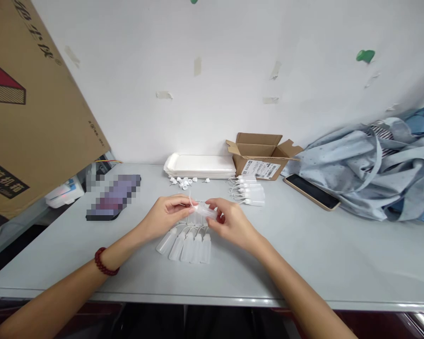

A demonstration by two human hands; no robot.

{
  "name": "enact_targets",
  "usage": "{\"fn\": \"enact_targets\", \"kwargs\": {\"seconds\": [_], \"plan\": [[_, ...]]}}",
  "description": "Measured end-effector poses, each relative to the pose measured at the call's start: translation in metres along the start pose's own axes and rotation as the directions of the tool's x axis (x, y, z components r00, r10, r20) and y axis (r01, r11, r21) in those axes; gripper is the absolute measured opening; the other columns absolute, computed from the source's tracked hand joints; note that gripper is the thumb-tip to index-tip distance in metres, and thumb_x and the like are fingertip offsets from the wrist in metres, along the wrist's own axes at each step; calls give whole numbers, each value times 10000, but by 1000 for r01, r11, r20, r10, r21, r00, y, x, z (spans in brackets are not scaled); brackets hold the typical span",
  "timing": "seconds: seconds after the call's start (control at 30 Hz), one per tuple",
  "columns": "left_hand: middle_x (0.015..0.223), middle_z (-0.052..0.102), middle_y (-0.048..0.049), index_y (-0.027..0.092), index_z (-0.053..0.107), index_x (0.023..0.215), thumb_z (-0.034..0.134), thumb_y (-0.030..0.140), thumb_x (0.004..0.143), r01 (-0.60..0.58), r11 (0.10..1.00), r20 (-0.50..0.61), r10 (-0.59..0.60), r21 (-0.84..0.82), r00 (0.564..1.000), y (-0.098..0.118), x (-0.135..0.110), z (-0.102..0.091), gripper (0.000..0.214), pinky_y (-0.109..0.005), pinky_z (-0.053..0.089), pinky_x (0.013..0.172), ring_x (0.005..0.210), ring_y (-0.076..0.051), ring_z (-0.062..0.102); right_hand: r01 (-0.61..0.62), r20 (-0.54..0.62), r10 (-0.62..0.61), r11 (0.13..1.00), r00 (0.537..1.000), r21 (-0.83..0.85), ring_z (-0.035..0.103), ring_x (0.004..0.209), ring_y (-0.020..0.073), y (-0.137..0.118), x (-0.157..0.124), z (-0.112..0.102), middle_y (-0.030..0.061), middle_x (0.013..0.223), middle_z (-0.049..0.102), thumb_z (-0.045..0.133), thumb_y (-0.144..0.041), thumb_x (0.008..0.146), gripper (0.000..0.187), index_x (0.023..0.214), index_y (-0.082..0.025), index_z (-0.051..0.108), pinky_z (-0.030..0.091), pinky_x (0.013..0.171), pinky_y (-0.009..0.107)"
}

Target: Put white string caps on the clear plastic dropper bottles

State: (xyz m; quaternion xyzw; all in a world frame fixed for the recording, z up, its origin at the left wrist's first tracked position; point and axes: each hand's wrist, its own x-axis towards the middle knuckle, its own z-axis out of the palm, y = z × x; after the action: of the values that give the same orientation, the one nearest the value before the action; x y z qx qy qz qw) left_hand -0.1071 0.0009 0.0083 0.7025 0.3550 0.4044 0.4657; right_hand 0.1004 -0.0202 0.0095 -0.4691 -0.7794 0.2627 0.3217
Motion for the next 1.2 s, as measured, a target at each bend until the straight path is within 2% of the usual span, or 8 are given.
{"fn": "enact_targets", "kwargs": {"seconds": [0.2, 0.4, 0.53, 0.67, 0.8, 0.87, 1.0, 1.2], "plan": [[995, 673, -86, 138, 688, 876, 616, 251, 806, 18, 999, -18, -19, -39, 1000, 2, 1, -2, 151, -303, 484, 859, 940, -187, 617, -28, -54, 35, 991, 998, 128, 540, 654, 119, 1, 1, -1, 66, 932, 616, 568, -303, 820, 264, 1052, -176, 564, 487, 582, 264], [979, 659, -88, 132, 678, 871, 648, 208, 766, -9, 997, -8, 9, -77, 1000, 3, 0, -2, 133, -325, 483, 877, 947, -191, 612, -96, 11, 98, 944, 995, 317, 441, 505, 92, 0, 2, -1, -18, 642, 548, 484, -350, 882, 236, 1027, -165, 507, 371, 474, 228], [987, 662, -83, 129, 670, 897, 667, 213, 750, 8, 993, -5, -9, -116, 1000, 5, 0, -3, 169, -317, 475, 881, 955, -189, 609, -133, 36, 129, 905, 991, 403, 404, 471, 76, -2, 2, 1, 5, 699, 605, 467, -386, 890, 236, 991, -173, 483, 326, 442, 219], [878, 678, -67, 126, 677, 859, 623, 312, 801, 104, 988, 5, -104, -114, 995, 9, 1, -3, 202, -285, 489, 802, 852, -169, 621, -153, 33, 153, 895, 988, 419, 395, 464, 74, -5, 3, 2, 10, 713, 607, 464, -411, 887, 247, 960, -176, 487, 327, 443, 221], [695, 643, -54, 103, 654, 727, 545, 444, 842, 266, 960, 79, -259, -83, 963, 7, 1, -2, 376, -256, 492, 595, 584, -123, 590, -148, 33, 148, 894, 988, 422, 393, 462, 73, -7, 3, 3, -2, 687, 593, 470, -411, 886, 245, 949, -176, 485, 332, 456, 223], [687, 637, -55, 100, 641, 710, 523, 469, 849, 290, 955, 114, -281, -66, 953, 7, 0, -2, 412, -243, 473, 537, 535, -111, 569, -158, 42, 156, 890, 987, 428, 390, 459, 71, -6, 3, 4, -9, 672, 583, 472, -418, 885, 247, 937, -176, 486, 322, 450, 218], [726, 638, -47, 112, 650, 786, 520, 417, 859, 194, 980, 100, -197, 41, 975, 7, -2, -1, 340, -251, 486, 610, 622, -127, 589, -191, 57, 186, 871, 981, 453, 391, 445, 68, -5, 2, 5, -28, 631, 550, 466, -454, 884, 277, 915, -180, 486, 303, 429, 208], [946, 659, -73, 141, 657, 976, 547, 304, 844, 8, 992, 48, -14, 129, 999, 6, -4, 1, 236, -271, 496, 721, 798, -164, 604, -243, 91, 228, 833, 969, 497, 369, 391, 56, -4, 3, 2, -65, 588, 485, 450, -497, 878, 308, 901, -190, 468, 269, 384, 199]]}}
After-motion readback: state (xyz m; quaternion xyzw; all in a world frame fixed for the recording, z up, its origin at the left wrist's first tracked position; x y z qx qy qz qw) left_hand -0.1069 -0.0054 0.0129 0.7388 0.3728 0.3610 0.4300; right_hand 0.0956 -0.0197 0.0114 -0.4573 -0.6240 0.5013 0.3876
